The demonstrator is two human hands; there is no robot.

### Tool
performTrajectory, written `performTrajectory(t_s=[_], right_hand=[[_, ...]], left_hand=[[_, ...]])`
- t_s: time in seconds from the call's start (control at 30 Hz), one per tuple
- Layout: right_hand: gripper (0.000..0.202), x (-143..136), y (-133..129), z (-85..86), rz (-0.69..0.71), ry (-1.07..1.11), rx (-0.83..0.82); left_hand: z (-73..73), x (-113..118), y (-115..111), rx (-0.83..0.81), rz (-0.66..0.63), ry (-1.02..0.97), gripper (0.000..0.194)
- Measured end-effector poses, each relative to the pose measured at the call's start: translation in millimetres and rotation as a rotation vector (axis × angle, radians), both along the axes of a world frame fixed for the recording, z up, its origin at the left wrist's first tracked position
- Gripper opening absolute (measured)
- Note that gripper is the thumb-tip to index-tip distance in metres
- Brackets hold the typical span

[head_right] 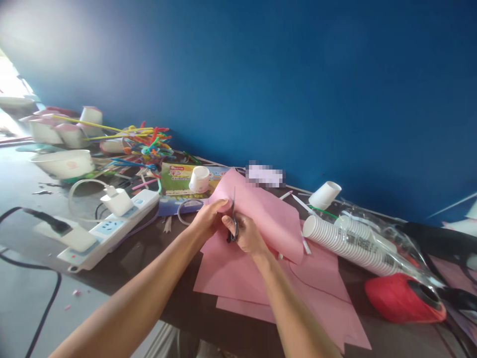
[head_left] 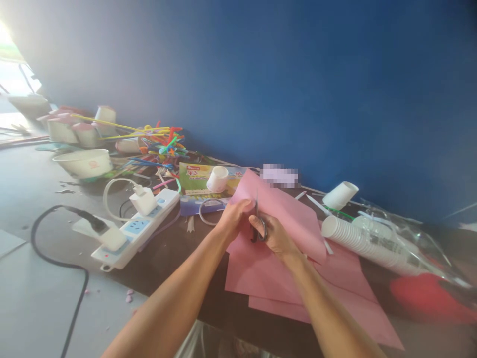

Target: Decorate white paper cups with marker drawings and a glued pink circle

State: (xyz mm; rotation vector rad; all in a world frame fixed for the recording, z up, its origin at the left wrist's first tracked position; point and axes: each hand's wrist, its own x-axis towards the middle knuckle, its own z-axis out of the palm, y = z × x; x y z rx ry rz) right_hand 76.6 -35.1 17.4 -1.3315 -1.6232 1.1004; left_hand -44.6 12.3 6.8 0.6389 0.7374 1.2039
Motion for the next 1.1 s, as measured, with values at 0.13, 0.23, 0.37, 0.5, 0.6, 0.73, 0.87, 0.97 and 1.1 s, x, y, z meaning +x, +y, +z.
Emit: performTrajectory(t_s=[0.13,0.23,0.37,0.5,0.6,0.73,0.87,0.97,1.1], right_hand=[[0.045,0.1,0.7,-1.2,-0.016,-0.039,0.024],[0.046,0.0,-0.3,-0.2,-0.008,-0.049,0.042],[0.045,1.3,-3.3,0.4,-0.017,-0.047,0.049],[0.043,3.3,-5.0,-1.1,-0.024,-0.079,0.06],[0.043,4.0,-4.3,-3.5,-0.038,-0.113,0.086],[0.043,3.4,-3.2,-6.2,-0.058,-0.128,0.109],[0.041,2.6,-4.1,-7.0,-0.072,-0.142,0.132],[0.039,2.3,-5.3,-6.3,-0.05,-0.122,0.129],[0.035,2.2,-6.3,-4.3,0.014,-0.105,0.11]], left_hand=[[-4.1,-1.1,2.5,0.051,0.001,0.047,0.018],[-5.5,-1.8,3.9,0.043,-0.007,0.073,0.02],[-8.0,-0.9,6.3,0.044,0.041,0.097,0.021],[-9.7,0.2,7.0,0.041,0.042,0.111,0.019],[-8.5,0.7,6.6,0.046,0.061,0.096,0.022],[-3.9,1.0,5.2,0.013,0.089,0.065,0.031],[-1.3,1.9,3.0,0.024,0.104,0.058,0.036],[-2.1,3.7,2.0,0.027,0.117,0.052,0.031],[-2.9,5.7,1.5,0.012,0.123,0.047,0.024]])
